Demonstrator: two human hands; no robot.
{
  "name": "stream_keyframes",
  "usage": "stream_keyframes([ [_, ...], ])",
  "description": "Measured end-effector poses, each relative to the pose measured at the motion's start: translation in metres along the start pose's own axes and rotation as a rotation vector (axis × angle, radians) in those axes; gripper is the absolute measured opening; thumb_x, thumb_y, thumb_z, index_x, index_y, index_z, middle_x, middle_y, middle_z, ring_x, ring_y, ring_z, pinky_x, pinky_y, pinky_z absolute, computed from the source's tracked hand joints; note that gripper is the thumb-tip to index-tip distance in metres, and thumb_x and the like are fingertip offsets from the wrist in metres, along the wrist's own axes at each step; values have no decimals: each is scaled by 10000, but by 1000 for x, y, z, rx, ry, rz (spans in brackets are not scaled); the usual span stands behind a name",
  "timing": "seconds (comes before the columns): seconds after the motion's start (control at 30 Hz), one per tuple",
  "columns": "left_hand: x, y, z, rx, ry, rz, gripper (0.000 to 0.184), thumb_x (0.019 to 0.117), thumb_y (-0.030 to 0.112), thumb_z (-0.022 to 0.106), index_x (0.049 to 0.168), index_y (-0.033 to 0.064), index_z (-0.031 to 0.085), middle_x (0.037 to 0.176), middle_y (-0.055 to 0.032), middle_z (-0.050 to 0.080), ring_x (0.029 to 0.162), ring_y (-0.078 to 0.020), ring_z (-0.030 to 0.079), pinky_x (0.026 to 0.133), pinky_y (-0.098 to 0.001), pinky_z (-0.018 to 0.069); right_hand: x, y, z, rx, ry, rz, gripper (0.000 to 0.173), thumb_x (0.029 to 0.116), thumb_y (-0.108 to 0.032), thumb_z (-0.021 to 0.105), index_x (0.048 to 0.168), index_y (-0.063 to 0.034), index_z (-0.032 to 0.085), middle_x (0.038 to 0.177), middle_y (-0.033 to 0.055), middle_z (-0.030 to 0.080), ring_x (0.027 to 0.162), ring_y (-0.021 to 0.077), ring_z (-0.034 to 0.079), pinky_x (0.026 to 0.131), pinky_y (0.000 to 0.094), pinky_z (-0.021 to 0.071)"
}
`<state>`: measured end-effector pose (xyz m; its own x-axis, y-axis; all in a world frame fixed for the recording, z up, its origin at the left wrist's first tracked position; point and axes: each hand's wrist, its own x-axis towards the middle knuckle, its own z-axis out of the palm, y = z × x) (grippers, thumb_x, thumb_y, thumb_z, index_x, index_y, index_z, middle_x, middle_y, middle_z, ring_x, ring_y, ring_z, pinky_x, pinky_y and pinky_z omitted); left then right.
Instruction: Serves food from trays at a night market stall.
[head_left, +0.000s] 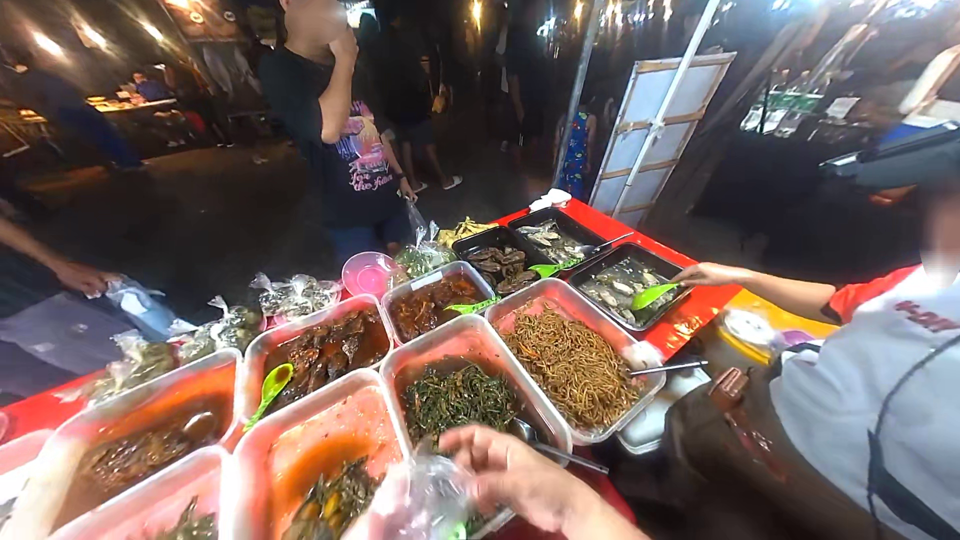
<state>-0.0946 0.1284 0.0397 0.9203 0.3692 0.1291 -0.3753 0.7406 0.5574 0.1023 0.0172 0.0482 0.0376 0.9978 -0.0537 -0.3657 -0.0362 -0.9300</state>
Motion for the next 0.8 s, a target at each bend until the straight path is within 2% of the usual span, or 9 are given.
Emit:
stream_keyframes([
  [0.07, 4, 3, 3, -77, -65, 52, 516, 937, 420, 702, 1383, 168, 637, 1109, -41, 739, 849, -89, 695, 754, -242, 577, 5, 5, 0, 0, 29, 165, 727, 969, -315, 674, 1579, -161, 309, 1372, 77, 586, 1127, 225, 637, 842, 446, 572],
  [0.17, 12, 10, 20, -104, 3, 102, 326, 946, 369, 698, 1190, 154, 725, 923, 0, 729, 735, -59, 665, 678, -211, 552, 10, 11, 9, 76, 103, 244, 198, 985, -203, 658, 1170, -132, 660, 965, -16, 701, 799, 86, 655, 671, 290, 555],
  [0.23, 9, 30, 30, -3, 189, 285, 251, 963, 376, 676, 1060, 160, 759, 825, 16, 726, 690, -59, 683, 654, -242, 594, 10, -3, -7, -58, 284, 185, 147, 1017, -197, 611, 1092, -88, 675, 870, -21, 655, 725, 68, 607, 639, 256, 517],
  [0.33, 0, 60, 26, 71, 374, 473, 243, 988, 348, 653, 1063, 126, 720, 858, -25, 732, 701, -79, 697, 624, -252, 606, 0, -4, -70, -867, 610, 417, 330, 1035, -311, 594, 1278, -99, 665, 1198, 111, 704, 1030, 238, 696, 867, 438, 577],
  [0.43, -7, 66, 12, 275, 507, 381, 175, 1025, 254, 560, 984, 140, 686, 648, 48, 600, 526, -10, 560, 511, -172, 499, -25, 29, -96, -1288, 575, 922, 729, 957, -457, 680, 1513, -44, 453, 1426, 297, 545, 1239, 499, 588, 975, 688, 484],
  [0.57, -15, 68, -15, 904, 741, 330, 235, 944, -15, 537, 1131, 21, 676, 891, 9, 704, 664, -74, 611, 593, -255, 529, -33, 52, -87, -1390, 492, 1158, 489, 1027, -273, 561, 1456, -45, 507, 1301, 247, 653, 1186, 448, 645, 914, 635, 536],
  [0.67, -8, 75, -14, 1261, 832, 455, 341, 947, 13, 604, 1280, -56, 636, 1218, -145, 649, 926, -139, 662, 776, -299, 592, -27, 24, -78, -1445, 540, 1157, 313, 1032, -121, 477, 1246, 20, 656, 1276, 262, 660, 1198, 455, 630, 929, 648, 507],
  [0.73, 3, 85, -11, 1426, 815, 501, 510, 930, 76, 660, 1397, -70, 514, 1347, -193, 608, 1098, -157, 658, 896, -304, 575, -18, 12, -76, -1458, 594, 1145, 316, 1016, -44, 459, 1259, 41, 643, 1325, 273, 622, 1222, 453, 613, 929, 627, 519],
  [0.8, 19, 90, -10, 1575, 763, 581, 452, 853, 182, 751, 1228, -51, 657, 1466, -230, 507, 1243, -232, 594, 981, -358, 535, -4, 20, -73, -1455, 611, 1127, 321, 1005, -35, 475, 1266, 69, 631, 1341, 288, 602, 1218, 462, 611, 924, 618, 532],
])
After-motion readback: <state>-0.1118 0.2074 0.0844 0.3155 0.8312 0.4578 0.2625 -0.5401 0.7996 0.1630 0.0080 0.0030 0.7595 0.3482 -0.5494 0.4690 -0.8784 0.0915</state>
